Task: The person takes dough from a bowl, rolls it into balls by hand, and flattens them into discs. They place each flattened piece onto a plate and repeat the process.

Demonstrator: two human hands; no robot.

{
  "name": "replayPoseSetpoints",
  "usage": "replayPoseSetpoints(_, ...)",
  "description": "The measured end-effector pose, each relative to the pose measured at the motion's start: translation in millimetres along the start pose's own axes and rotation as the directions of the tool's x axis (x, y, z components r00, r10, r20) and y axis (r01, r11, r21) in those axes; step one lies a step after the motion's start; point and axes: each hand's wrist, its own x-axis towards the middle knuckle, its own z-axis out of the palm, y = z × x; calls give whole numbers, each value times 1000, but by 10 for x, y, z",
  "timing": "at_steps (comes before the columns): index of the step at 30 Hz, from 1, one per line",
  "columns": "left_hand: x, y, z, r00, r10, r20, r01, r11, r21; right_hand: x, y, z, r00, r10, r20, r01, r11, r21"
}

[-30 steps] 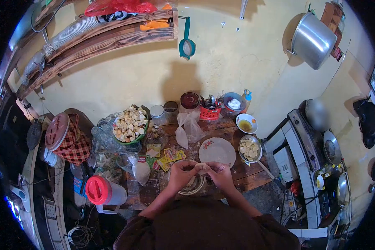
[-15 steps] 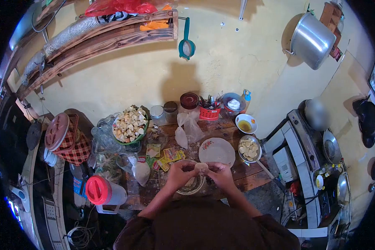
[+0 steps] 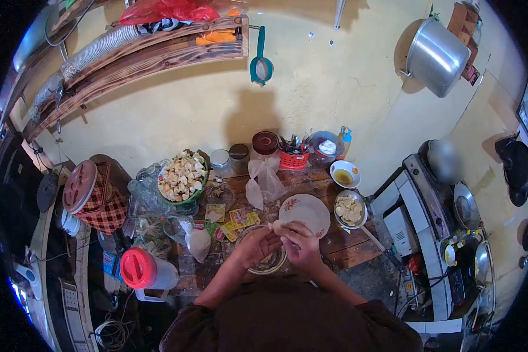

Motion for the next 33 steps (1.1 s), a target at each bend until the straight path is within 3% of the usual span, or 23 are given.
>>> replayPoseSetpoints(1, 28, -21, -70, 1000, 3, 24, -3, 1000, 0, -21, 19, 26, 995, -98, -7, 98, 994, -45)
replayPoseSetpoints(3, 22, -30, -100, 999, 10, 46, -10, 1000, -1, -30, 33, 19, 993, -120, 13, 121, 991, -61)
replayPoseSetpoints(4, -15, -18, -59, 999, 41, 16, -43, 994, 103, -27, 37, 8, 989, -141, 33, 143, 987, -78)
replayPoseSetpoints(6, -43, -7, 7, 997, 76, -12, -72, 976, 208, 37, -18, -68, 996, -79, 34, 80, 996, -41)
replayPoseSetpoints(8, -38, -22, 67, 973, 135, -188, -62, 934, 353, 55, -38, -98, 999, -14, 39, 14, 1000, -3)
replayPoseSetpoints(13, -44, 3, 118, 965, 215, -152, -147, 918, 369, -13, 0, -97, 975, 222, -8, -217, 957, 192)
replayPoseSetpoints(24, -64, 30, 143, 961, 202, -189, -139, 943, 303, -122, 101, -44, 945, 326, 32, -320, 899, 300)
replayPoseSetpoints(26, -78, 41, 144, 961, 213, -176, -123, 900, 418, -136, 120, -42, 940, 339, 41, -335, 891, 308)
replayPoseSetpoints(33, -88, 50, 131, 970, 209, -128, -125, 873, 472, -212, 209, -13, 947, 320, 35, -313, 888, 336)
